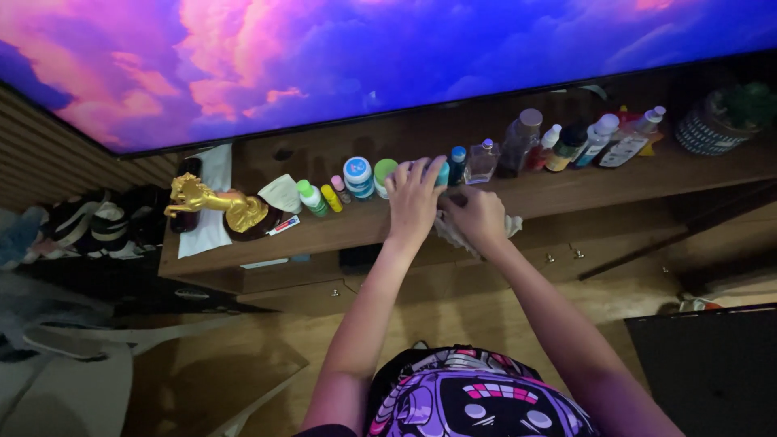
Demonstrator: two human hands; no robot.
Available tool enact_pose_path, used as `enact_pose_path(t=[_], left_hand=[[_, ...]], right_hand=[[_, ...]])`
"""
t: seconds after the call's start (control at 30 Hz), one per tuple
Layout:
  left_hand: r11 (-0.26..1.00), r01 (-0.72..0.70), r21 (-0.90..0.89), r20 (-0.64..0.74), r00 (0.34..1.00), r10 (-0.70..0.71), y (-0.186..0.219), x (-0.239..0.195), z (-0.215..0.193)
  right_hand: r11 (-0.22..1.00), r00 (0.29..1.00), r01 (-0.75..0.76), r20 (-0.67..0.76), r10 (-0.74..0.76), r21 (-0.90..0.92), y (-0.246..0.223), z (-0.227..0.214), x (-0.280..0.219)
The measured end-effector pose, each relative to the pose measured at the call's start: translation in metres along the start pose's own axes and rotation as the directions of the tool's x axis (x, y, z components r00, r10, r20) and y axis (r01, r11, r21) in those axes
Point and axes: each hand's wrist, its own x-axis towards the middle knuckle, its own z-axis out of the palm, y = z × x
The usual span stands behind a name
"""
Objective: The person is cleaning various bottles and containers on a shelf and then wipes down a small round table using a cloth.
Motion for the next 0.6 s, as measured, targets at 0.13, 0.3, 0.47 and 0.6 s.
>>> enact_pose_path(t=[0.13, 0.3, 0.47, 0.6], left_hand=[[1.000, 0.030, 0.001, 0.004, 1.000, -0.030, 0.006, 0.003, -0.009], [0.994, 0.072, -0.079, 0.002, 0.997, -0.072, 0.006, 0.004, -0.001], [0.995, 0.080, -0.063, 0.027, 0.997, -0.078, 0.007, 0.006, -0.007], [0.992, 0.092, -0.090, 0.053, 0.995, -0.087, 0.007, 0.003, -0.007]], right_hand=[[0.999, 0.989, 0.045, -0.141, -0.042, 0.020, 0.005, -0.001, -0.001], [0.995, 0.974, 0.095, -0.204, -0.097, -0.021, -0.023, -0.033, 0.005], [0.995, 0.999, 0.047, 0.020, -0.045, -0.088, -0.034, -0.043, 0.019], [0.987, 0.995, 0.097, -0.013, -0.100, -0.129, -0.013, -0.024, 0.029]])
